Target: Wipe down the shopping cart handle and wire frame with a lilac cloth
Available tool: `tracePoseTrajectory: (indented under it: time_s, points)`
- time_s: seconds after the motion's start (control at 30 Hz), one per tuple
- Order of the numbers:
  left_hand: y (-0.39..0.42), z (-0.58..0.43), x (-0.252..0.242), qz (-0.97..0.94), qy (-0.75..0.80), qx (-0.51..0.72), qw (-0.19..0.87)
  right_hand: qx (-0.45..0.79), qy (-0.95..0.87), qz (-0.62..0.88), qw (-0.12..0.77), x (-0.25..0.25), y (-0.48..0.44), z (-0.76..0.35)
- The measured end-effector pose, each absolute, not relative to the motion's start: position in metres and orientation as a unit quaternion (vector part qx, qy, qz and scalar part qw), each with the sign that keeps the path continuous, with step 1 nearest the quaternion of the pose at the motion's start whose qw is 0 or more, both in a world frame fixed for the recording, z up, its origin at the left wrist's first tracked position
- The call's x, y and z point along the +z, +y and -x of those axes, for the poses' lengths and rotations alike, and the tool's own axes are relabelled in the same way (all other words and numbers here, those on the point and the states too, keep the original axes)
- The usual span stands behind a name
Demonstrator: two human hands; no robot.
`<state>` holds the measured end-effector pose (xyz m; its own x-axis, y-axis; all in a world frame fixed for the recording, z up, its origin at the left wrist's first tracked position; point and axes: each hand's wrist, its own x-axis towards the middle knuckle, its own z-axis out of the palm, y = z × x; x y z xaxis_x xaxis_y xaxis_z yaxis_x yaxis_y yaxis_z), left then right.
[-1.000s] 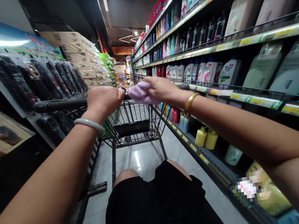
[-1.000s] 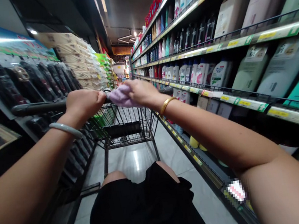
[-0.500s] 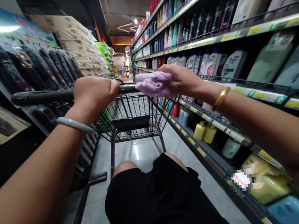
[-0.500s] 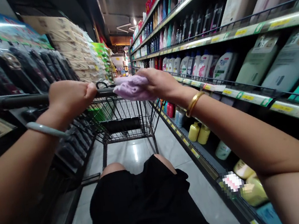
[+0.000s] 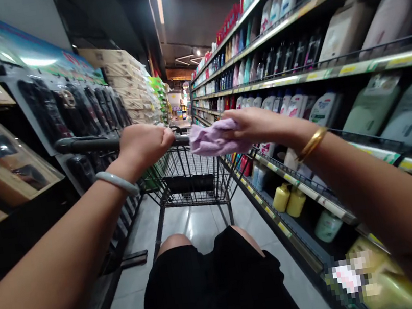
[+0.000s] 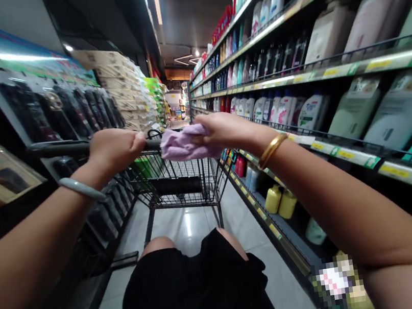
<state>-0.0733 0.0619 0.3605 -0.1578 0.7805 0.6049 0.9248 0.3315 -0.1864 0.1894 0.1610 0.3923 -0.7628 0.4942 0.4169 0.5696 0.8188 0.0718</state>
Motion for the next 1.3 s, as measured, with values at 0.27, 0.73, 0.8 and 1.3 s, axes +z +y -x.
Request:
tracePoseTrajectory:
  time_s: [0.27, 0.73, 0.8, 1.3]
  points:
    - [0.059, 0.084, 0.366, 0.639, -0.698, -0.099, 0.308, -0.069, -0.950, 0.151, 0.264, 0.369, 0.160, -0.216]
    - [0.085, -0.008, 0.329, 0.689, -0.593, -0.267, 0.321, -0.104, -0.936, 0.163, 0.294, 0.365, 0.177, -0.233]
    - [0.086, -0.006, 0.323, 0.679, -0.586, -0.276, 0.345, -0.123, -0.918, 0.200, 0.321, 0.356, 0.175, -0.241]
    - [0.088, 0.005, 0.325, 0.655, -0.588, -0.281, 0.382, -0.138, -0.879, 0.243, 0.386, 0.365, 0.174, -0.227]
